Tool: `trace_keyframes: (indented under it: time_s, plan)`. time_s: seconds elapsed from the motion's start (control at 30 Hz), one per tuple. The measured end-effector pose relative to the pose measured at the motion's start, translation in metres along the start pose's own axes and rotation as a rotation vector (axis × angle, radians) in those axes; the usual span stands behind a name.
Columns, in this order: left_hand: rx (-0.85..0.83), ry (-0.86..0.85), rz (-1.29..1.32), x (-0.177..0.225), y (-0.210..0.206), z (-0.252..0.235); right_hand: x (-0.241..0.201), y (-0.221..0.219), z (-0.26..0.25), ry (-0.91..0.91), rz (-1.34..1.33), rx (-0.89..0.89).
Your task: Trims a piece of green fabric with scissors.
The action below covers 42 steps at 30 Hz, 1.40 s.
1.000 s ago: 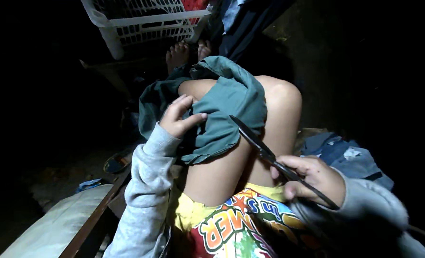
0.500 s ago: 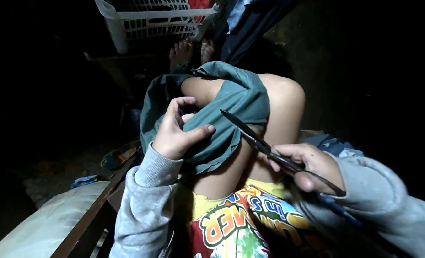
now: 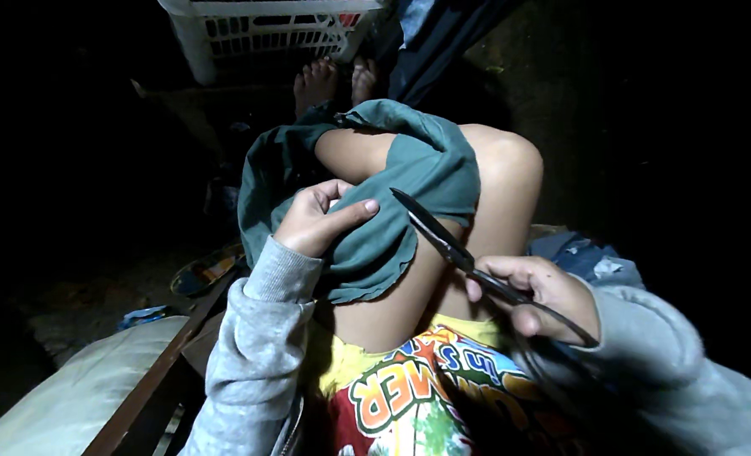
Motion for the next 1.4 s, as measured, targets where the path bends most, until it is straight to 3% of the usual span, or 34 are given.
trace_keyframes:
  time_s: [0.2,0.4,0.5,0.6,0.8,1.23,1.4]
  plan:
    - [-0.012,-0.048,0.052,0.007,0.000,-0.003,-0.003,-0.010,0.002,-0.025,-0.038,0.051]
    - [-0.265,-0.016,0.050,0.001,-0.007,-0.009,0.017,-0.023,0.028,-0.047,-0.327,0.010]
    - [-0.316,-0.108,0.096,0.001,-0.011,-0.011,0.020,-0.023,0.030,-0.019,-0.327,0.010]
    - [-0.281,-0.200,0.080,0.004,-0.013,-0.010,0.017,-0.020,0.025,0.012,-0.277,0.015]
    - [-0.151,-0.153,0.086,0.009,-0.016,0.003,0.006,-0.022,0.015,0.007,-0.278,0.025]
    - [-0.115,-0.144,0.077,0.011,-0.011,0.005,-0.003,-0.020,0.001,-0.027,-0.120,0.102]
    - [-0.063,-0.173,0.103,0.005,-0.011,0.004,0.001,-0.021,0.002,-0.005,-0.188,0.023]
Point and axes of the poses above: each hand's wrist, its own z-axis away from the middle knuckle, its own y-axis out of the back of the hand, x = y × z, the point moved 4 cm from there along -z, towards the middle knuckle, and after that the axes turned 11 degrees about x, right-handed, at the moved point
